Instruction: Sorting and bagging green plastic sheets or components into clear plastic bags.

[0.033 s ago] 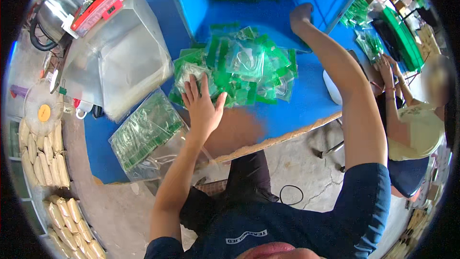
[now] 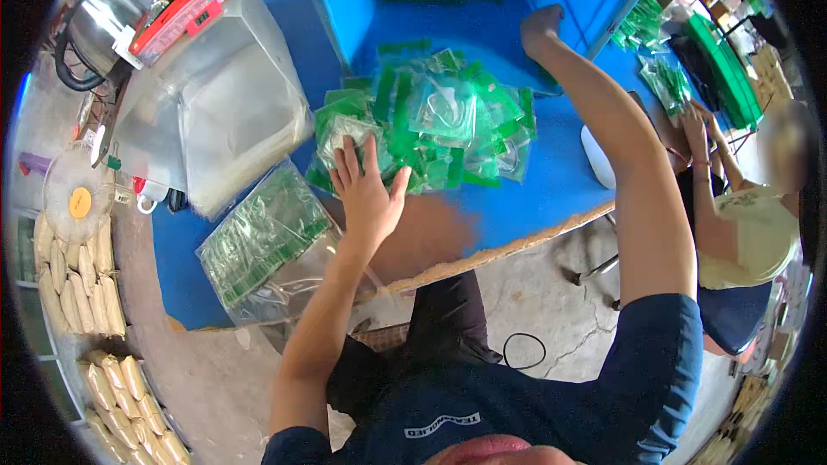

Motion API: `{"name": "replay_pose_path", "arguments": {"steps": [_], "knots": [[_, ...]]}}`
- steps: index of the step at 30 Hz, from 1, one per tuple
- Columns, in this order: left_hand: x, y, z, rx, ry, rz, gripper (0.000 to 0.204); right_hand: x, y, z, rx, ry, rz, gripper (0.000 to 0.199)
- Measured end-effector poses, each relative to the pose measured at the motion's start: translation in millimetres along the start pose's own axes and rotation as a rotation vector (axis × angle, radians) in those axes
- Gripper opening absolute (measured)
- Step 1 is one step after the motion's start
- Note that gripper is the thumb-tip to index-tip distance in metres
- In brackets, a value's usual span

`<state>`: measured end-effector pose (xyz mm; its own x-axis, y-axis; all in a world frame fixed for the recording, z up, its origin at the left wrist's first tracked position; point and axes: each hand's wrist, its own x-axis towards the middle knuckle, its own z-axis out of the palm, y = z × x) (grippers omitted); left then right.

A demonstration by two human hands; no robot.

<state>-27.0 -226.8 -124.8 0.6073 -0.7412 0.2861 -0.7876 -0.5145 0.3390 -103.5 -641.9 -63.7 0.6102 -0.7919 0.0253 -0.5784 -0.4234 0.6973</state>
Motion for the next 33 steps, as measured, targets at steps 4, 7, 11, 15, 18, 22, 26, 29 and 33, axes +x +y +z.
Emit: {"name": "replay_pose_path", "arguments": {"steps": [4,7,11,15,18,22,26,29,33], "knots": [[-2,33,21,-0.177,0.056,0.062,0.081,38,65,31,0.348,0.229,0.015,0.022],[-18,33,-7,-0.343,0.068,0.011,0.083,-33,43,-84,0.884,0.737,-0.183,0.018],[-19,50,-18,-0.538,0.169,-0.014,0.093,-152,-13,-81,0.865,0.901,-0.659,0.029],[-17,27,-14,-0.344,0.176,0.044,0.100,-197,-43,-79,1.033,0.241,-0.877,0.052],[-19,18,-2,-0.129,0.110,0.078,0.095,-115,-40,-63,1.322,0.512,-0.395,0.055],[-15,33,-7,-0.152,0.062,0.068,0.094,18,-45,3,1.225,0.566,-0.228,0.087],[-14,27,-9,-0.109,-0.033,0.034,0.092,104,-91,-12,1.075,0.658,-0.181,0.096],[-10,37,-12,-0.153,-0.106,0.023,0.095,176,-110,-6,1.048,0.534,-0.147,0.081],[-7,34,-17,-0.166,-0.164,0.004,0.097,225,-146,-20,1.004,0.652,0.021,0.041]]}}
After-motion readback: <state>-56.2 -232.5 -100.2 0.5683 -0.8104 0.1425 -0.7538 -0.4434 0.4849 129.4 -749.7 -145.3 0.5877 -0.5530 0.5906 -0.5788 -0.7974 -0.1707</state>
